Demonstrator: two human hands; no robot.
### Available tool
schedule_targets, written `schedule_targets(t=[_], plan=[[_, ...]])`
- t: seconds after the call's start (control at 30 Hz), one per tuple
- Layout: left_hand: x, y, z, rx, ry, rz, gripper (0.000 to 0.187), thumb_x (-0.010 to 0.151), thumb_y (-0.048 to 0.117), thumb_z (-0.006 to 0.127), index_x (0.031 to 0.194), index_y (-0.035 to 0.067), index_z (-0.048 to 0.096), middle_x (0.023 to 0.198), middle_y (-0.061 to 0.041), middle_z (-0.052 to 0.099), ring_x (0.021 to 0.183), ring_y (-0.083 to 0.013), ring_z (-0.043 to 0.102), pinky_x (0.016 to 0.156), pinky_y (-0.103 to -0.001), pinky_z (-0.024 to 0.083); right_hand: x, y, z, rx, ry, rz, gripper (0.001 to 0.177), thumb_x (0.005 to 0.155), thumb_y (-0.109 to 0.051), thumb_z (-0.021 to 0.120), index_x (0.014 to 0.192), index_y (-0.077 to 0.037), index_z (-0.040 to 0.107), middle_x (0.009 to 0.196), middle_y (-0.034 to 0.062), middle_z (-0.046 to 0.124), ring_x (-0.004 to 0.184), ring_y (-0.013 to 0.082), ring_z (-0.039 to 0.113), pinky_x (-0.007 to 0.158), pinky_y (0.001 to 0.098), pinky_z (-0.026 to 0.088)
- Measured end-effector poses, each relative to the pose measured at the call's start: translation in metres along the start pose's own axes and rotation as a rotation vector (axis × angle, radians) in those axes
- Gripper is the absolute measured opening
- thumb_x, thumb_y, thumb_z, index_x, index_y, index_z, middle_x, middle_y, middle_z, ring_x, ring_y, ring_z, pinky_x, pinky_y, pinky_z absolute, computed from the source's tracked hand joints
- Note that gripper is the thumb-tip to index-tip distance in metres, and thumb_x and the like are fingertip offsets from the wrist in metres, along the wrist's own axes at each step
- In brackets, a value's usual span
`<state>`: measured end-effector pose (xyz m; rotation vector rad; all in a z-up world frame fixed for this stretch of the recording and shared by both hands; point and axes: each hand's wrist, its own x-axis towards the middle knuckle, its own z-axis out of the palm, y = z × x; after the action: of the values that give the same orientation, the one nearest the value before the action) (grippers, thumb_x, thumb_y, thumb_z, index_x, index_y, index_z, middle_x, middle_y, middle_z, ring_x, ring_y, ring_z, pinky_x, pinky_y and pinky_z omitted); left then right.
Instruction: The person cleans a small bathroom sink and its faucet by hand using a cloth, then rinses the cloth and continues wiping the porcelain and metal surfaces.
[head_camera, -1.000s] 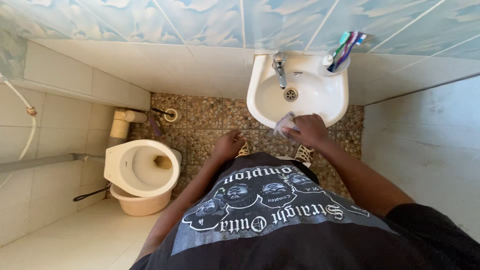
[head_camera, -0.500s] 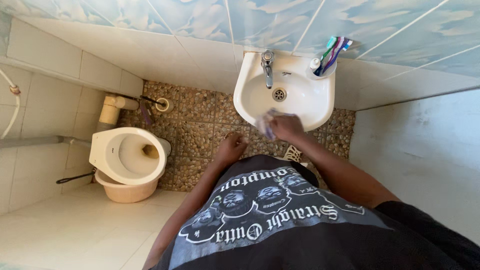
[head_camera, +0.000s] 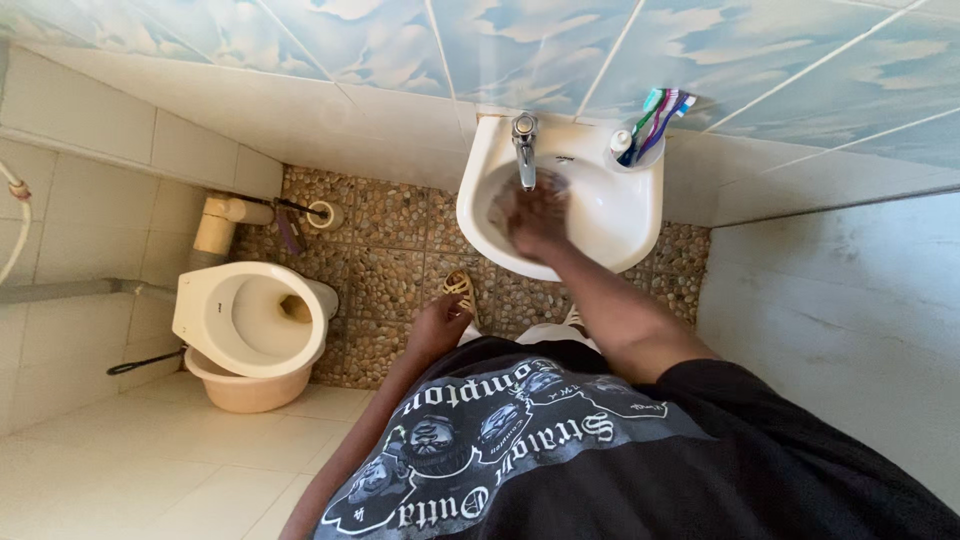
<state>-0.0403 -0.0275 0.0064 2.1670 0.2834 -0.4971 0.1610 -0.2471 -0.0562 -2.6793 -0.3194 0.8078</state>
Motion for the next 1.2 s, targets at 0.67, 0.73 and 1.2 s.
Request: schedule_targets(t=[0.67, 0.73, 1.2], plan=[[0.083, 0.153, 0.033, 0.505, -0.264, 0.407, 0.075, 0.101, 0.064, 0.02, 0.151, 0.014, 0.047, 0.154, -0.018, 0.046, 0.147, -0.0401, 0.033, 0.121, -0.062, 0.013, -0.113, 0.03, 0.003, 0.082, -0.002, -0.108, 0.06, 0.103, -0.05, 0.044, 0.153, -0.017, 0.046, 0.164, 0.0154, 0.033, 0.148, 0.0345, 0.033, 0.12, 0.0603, 0.017], [0.096, 0.155, 0.036, 0.679, -0.399, 0.378, 0.079, 0.101, 0.067, 0.011, 0.155, 0.017, 0.042, 0.16, -0.015, 0.041, 0.152, -0.0377, 0.028, 0.125, -0.061, 0.01, -0.14, 0.052, -0.014, -0.076, 0.031, 0.064, 0.062, 0.105, -0.055, 0.044, 0.153, -0.016, 0.048, 0.166, 0.0157, 0.031, 0.153, 0.0341, 0.028, 0.125, 0.0601, 0.007], [0.189, 0.114, 0.166, 0.482, -0.627, 0.578, 0.066, 0.116, 0.055, 0.021, 0.16, 0.008, 0.033, 0.164, -0.026, 0.036, 0.155, -0.0408, 0.032, 0.129, -0.054, 0.021, -0.169, 0.105, -0.014, -0.048, 0.276, -0.019, 0.063, 0.099, -0.048, 0.041, 0.152, -0.013, 0.046, 0.167, 0.012, 0.028, 0.159, 0.0334, 0.007, 0.125, 0.0542, -0.003]])
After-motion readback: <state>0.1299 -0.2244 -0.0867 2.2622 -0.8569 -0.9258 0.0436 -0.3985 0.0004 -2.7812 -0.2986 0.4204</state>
